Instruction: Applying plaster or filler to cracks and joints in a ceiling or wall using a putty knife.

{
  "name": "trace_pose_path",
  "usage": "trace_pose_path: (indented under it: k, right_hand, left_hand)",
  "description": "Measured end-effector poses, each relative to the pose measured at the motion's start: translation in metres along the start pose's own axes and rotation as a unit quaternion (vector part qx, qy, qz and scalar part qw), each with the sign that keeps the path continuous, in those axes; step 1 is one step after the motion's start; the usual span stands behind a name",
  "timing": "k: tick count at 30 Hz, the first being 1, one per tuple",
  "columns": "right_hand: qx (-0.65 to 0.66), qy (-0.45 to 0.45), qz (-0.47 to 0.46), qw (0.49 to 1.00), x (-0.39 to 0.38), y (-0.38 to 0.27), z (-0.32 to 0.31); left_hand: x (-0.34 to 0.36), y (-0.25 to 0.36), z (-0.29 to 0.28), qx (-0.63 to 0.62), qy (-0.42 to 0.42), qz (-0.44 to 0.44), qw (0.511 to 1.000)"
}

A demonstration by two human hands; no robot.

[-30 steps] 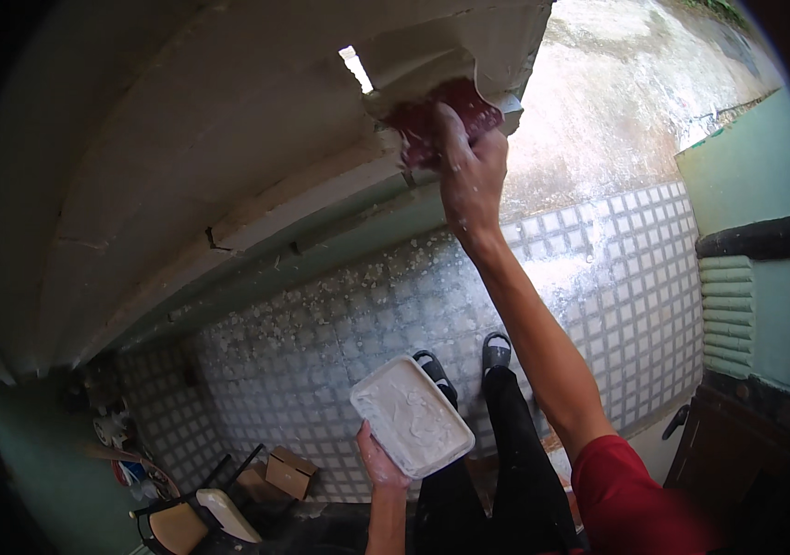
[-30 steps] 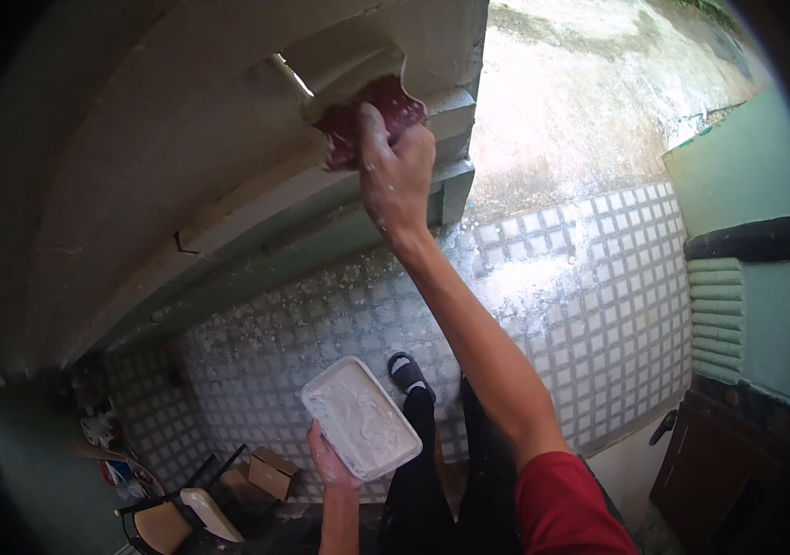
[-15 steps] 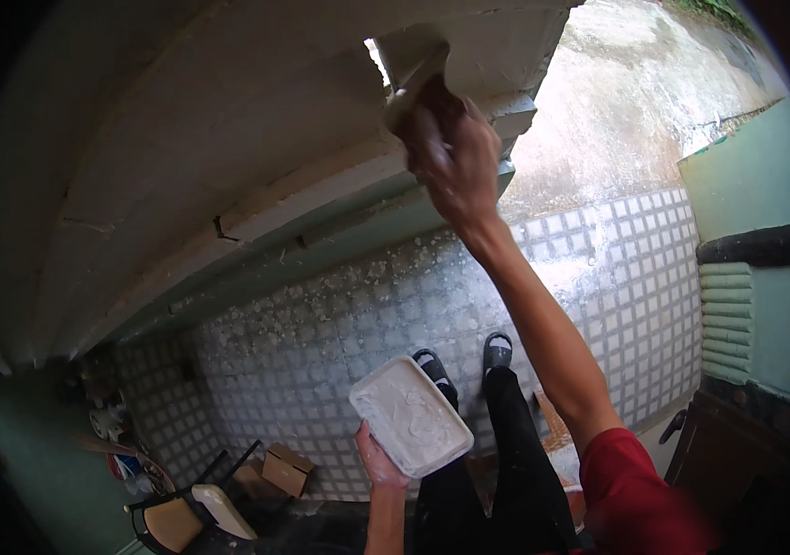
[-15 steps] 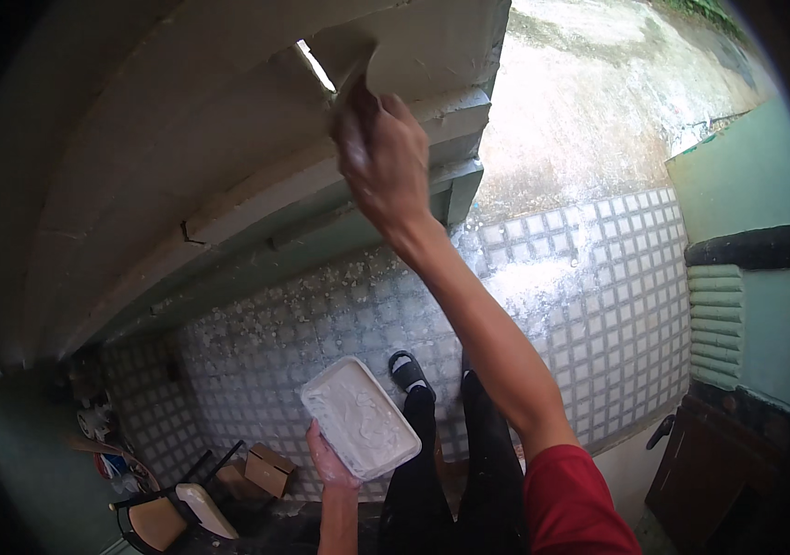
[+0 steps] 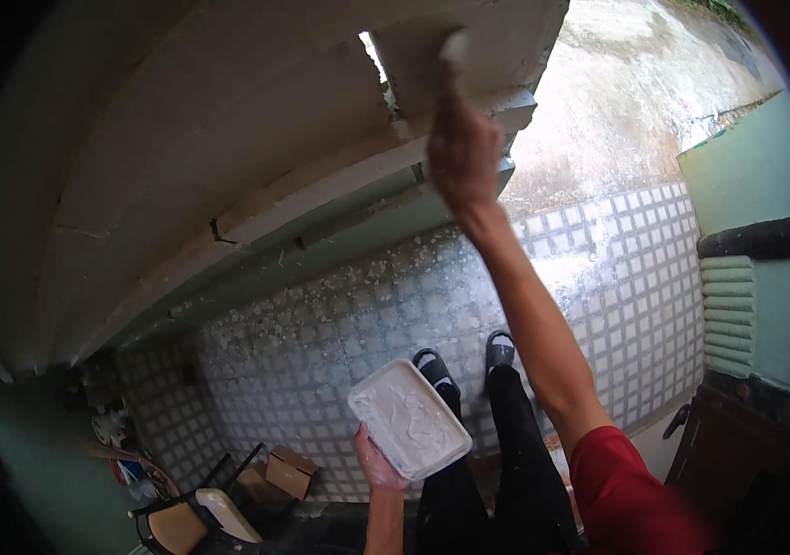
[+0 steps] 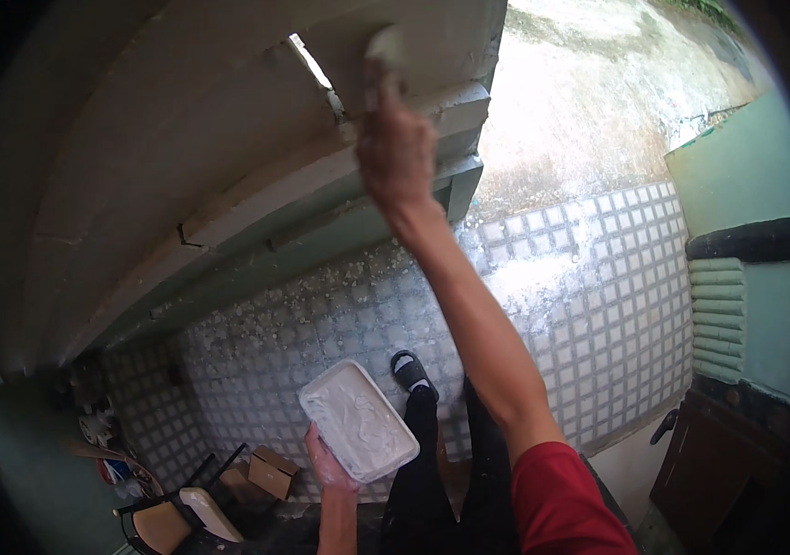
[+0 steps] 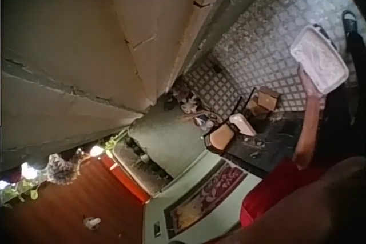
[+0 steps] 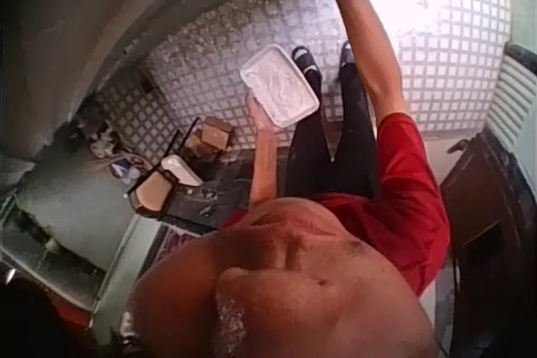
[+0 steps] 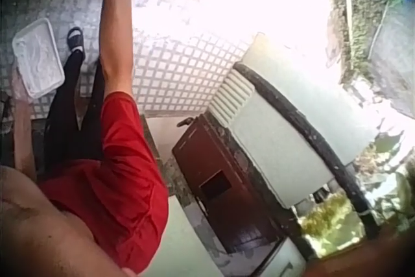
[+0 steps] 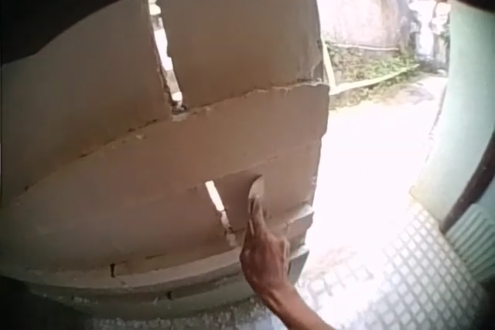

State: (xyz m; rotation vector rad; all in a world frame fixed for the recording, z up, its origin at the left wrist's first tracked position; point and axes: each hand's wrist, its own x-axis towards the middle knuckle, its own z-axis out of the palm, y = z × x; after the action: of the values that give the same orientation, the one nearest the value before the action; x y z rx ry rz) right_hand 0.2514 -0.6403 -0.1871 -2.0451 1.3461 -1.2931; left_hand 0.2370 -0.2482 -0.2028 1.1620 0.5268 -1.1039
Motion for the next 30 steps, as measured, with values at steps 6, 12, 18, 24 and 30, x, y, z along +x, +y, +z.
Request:
trace_pose_path:
  k: [6,12,18,24,30]
  right_hand:
    - [0.068,-0.043,-0.091,0.993,-0.033,-0.013,0.012]
    - [-0.021,0.050,-0.027,0.998,0.002,0.004,-0.026]
    - [-0.019,-0.032,-0.034,0.999,-0.017,-0.029,0.003]
    - [-0.096,0.011,-0.160,0.982,-0.026,0.002,-0.021]
    - [-0.130,0.053,-0.241,0.960,-0.002,0.028,0.013]
  left_hand:
    - [0.000,-0.002,0.003,-0.008,0.001,-0.007,1.000]
    - [0.000,-0.003,-0.006,-0.012,-0.011,-0.002,1.000]
    - [-0.001,-0.001,-0.008,-0.006,-0.007,-0.005,1.000]
    - [-0.004,0.003,-0.009,-0.007,0.008,0.001,1.000]
    - [-0.001,-0.001,-0.013,-0.010,-0.008,-0.013,1.000]
